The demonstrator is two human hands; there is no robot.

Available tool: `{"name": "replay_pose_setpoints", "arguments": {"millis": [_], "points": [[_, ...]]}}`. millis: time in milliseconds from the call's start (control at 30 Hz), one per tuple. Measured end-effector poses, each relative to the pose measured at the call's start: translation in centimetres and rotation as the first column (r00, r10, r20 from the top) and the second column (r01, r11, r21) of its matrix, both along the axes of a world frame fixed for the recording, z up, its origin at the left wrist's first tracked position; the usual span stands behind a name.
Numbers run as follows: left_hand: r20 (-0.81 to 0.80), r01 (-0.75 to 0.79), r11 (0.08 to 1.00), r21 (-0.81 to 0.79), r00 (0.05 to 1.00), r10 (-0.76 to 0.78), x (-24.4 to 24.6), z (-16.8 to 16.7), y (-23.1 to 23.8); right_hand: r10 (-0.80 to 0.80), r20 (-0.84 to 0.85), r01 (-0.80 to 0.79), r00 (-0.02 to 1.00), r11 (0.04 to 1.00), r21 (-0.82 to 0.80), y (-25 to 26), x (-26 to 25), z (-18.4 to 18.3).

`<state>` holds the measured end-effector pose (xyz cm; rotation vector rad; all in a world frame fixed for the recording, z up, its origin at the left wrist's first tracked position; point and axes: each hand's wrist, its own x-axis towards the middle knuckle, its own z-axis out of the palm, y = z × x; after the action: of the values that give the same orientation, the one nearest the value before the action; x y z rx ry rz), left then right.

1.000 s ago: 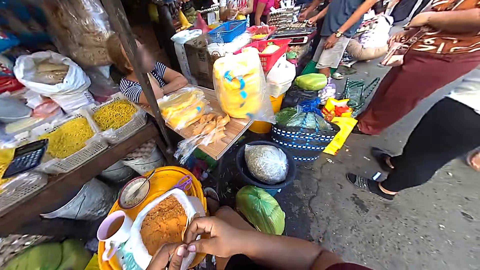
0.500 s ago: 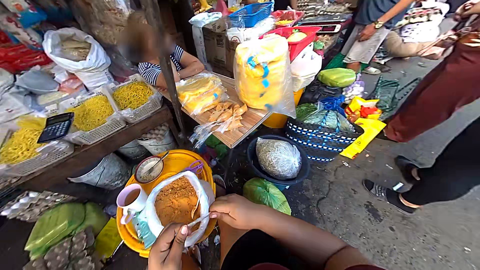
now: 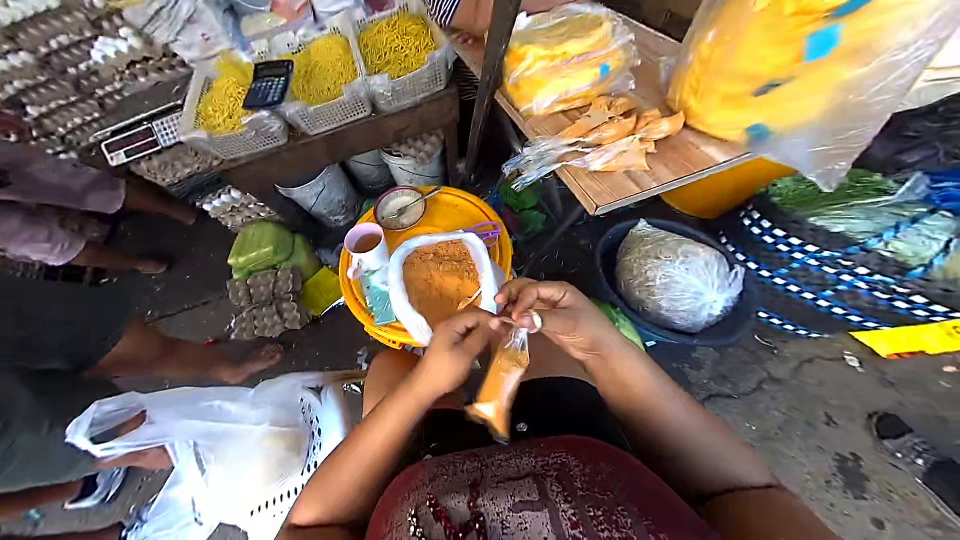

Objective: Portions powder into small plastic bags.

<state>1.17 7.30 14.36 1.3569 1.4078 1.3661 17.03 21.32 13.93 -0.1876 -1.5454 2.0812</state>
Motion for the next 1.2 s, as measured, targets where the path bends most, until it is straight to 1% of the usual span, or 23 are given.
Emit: {"name": "replay_pose_setpoints", "arguments": {"millis": [33,100,167,200,267,300,367,433,467,500,567,633,700,767,833,867,900,967,1000,1033,1100,1133,1200], "points": [[-0.035,-0.04,0.999,0.026,0.999,0.041,-0.5,0.3,0.2,-0.028,0.076,0.025,0.997,0.999,0.041,0.0,0.1,-0.1],[-0.131,-0.052,0.994,0.092,0.989,0.064,-0.9,0.7,0.3,-0.126,0.184,0.094,0.975,0.98,0.173,-0.5,0.1,-0.6],[-0.227,-0.054,0.992,0.113,0.971,0.079,-0.8,1.0,0.4,-0.229,0.192,0.173,0.954,0.947,0.272,-0.9,0.0,-1.1],[-0.264,-0.061,0.993,0.101,0.961,0.086,-0.5,1.0,0.4,-0.26,0.183,0.205,0.948,0.94,0.273,-1.2,-0.1,-1.2],[-0.385,-0.101,0.992,0.073,0.915,0.121,0.1,0.9,0.6,-0.304,0.167,0.278,0.938,0.947,0.159,-2.3,-0.6,-1.4],[-0.468,-0.143,0.985,0.096,0.867,0.171,0.5,0.7,0.7,-0.327,0.172,0.319,0.929,0.945,0.072,-3.0,-1.1,-1.3],[-0.591,-0.239,0.95,0.203,0.744,0.313,1.2,-0.3,1.2,-0.371,0.203,0.396,0.906,0.913,-0.101,-4.4,-2.1,-1.3],[-0.633,-0.291,0.921,0.258,0.67,0.389,1.6,-1.1,1.4,-0.415,0.227,0.46,0.881,0.862,-0.213,-5.2,-2.9,-1.6],[-0.628,-0.304,0.913,0.273,0.663,0.408,1.7,-1.3,1.4,-0.44,0.217,0.483,0.871,0.847,-0.223,-5.3,-3.0,-1.9],[-0.604,-0.313,0.912,0.266,0.683,0.411,1.7,-1.2,1.3,-0.466,0.191,0.5,0.864,0.84,-0.211,-5.4,-3.0,-2.1],[-0.498,-0.326,0.93,0.169,0.786,0.366,1.4,-0.5,1.1,-0.47,0.109,0.483,0.876,0.858,-0.174,-5.2,-2.9,-2.7],[-0.358,-0.311,0.949,0.05,0.881,0.308,0.8,0.3,1.0,-0.381,0.018,0.378,0.925,0.91,-0.17,-4.8,-2.6,-3.2],[-0.259,-0.26,0.964,-0.053,0.936,0.239,0.3,0.8,0.9,-0.269,-0.003,0.264,0.963,0.946,-0.186,-4.6,-2.6,-2.9],[-0.238,-0.232,0.97,-0.071,0.948,0.209,0.0,0.5,0.8,-0.244,0.046,0.248,0.969,0.936,-0.249,-4.5,-2.7,-2.0],[-0.295,-0.225,0.974,0.008,0.931,0.217,-0.4,0.1,0.6,-0.254,0.131,0.282,0.958,0.915,-0.289,-4.0,-2.4,-1.3],[-0.32,-0.215,0.975,0.05,0.922,0.22,-0.6,0.0,0.5,-0.241,0.175,0.283,0.954,0.918,-0.277,-3.7,-2.2,-1.1],[-0.328,-0.207,0.974,0.097,0.917,0.227,-0.8,0.1,0.4,-0.213,0.213,0.263,0.953,0.934,-0.241,-3.4,-1.9,-1.0],[-0.321,-0.2,0.964,0.175,0.914,0.249,-1.1,0.1,0.4,-0.13,0.284,0.163,0.95,0.982,-0.096,-2.8,-1.1,-1.0],[-0.323,-0.192,0.962,0.195,0.914,0.247,-1.2,0.1,0.4,-0.123,0.316,0.132,0.941,0.991,-0.006,-2.6,-0.8,-1.0],[-0.338,-0.175,0.963,0.204,0.911,0.238,-1.2,0.1,0.4,-0.157,0.334,0.142,0.93,0.988,0.068,-2.6,-0.8,-1.0],[-0.403,-0.132,0.963,0.236,0.888,0.221,-1.1,0.2,0.3,-0.247,0.331,0.195,0.911,0.963,0.184,-3.1,-1.2,-0.8],[-0.439,-0.112,0.959,0.258,0.871,0.22,-0.9,0.3,0.2,-0.275,0.299,0.197,0.914,0.944,0.265,-3.3,-1.4,-0.9],[-0.482,-0.091,0.95,0.299,0.845,0.232,-0.8,0.4,0.1,-0.299,0.176,0.187,0.938,0.863,0.47,-3.5,-1.7,-1.3]]}}
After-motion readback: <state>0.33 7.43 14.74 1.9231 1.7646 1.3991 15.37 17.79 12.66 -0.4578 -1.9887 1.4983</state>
